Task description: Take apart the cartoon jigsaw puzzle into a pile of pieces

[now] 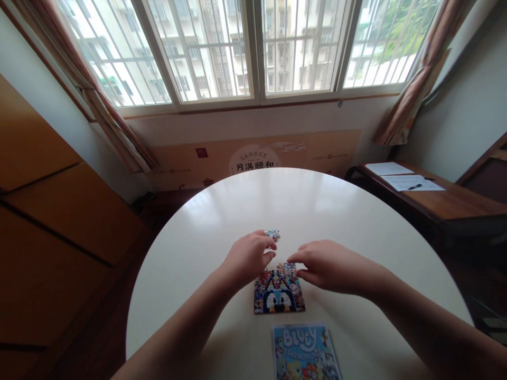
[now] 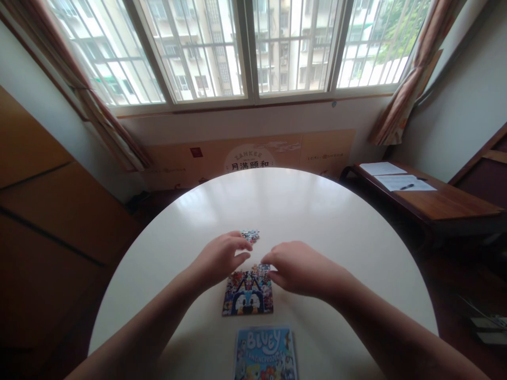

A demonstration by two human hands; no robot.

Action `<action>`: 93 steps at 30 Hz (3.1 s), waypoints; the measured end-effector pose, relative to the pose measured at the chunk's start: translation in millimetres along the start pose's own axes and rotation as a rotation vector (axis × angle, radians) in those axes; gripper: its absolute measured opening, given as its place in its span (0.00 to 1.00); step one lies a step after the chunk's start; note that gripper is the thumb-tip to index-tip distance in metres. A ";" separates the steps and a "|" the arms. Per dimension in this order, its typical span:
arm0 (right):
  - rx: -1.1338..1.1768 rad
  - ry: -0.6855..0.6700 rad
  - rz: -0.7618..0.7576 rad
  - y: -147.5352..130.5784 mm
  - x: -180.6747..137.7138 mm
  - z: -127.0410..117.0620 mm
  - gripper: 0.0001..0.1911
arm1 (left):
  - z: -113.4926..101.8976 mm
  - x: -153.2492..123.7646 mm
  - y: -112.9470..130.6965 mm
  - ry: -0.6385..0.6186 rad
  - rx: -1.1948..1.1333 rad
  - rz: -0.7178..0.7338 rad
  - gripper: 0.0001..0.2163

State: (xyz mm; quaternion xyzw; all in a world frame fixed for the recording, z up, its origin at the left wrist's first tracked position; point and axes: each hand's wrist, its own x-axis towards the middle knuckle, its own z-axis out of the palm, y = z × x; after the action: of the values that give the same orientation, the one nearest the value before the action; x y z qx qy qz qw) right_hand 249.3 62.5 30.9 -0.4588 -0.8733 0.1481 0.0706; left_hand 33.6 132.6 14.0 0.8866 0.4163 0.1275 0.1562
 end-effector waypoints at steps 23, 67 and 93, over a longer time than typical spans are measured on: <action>0.117 0.003 0.239 9.3 15.0 16.4 0.11 | 9.6 0.6 15.9 -0.218 -0.040 -0.061 0.06; 0.133 0.011 0.239 8.8 15.8 16.3 0.05 | -2.5 20.3 -44.4 0.133 -0.407 -0.275 0.05; 0.478 0.209 0.245 20.8 26.7 16.7 0.15 | 1.3 0.3 2.3 0.161 -0.141 0.288 0.14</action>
State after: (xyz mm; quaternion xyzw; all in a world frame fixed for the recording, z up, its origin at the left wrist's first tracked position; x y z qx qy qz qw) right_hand 246.1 92.4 8.0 -0.5441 -0.7395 0.3091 0.2480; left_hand 35.9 131.2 13.7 0.9108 0.2864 0.2480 0.1641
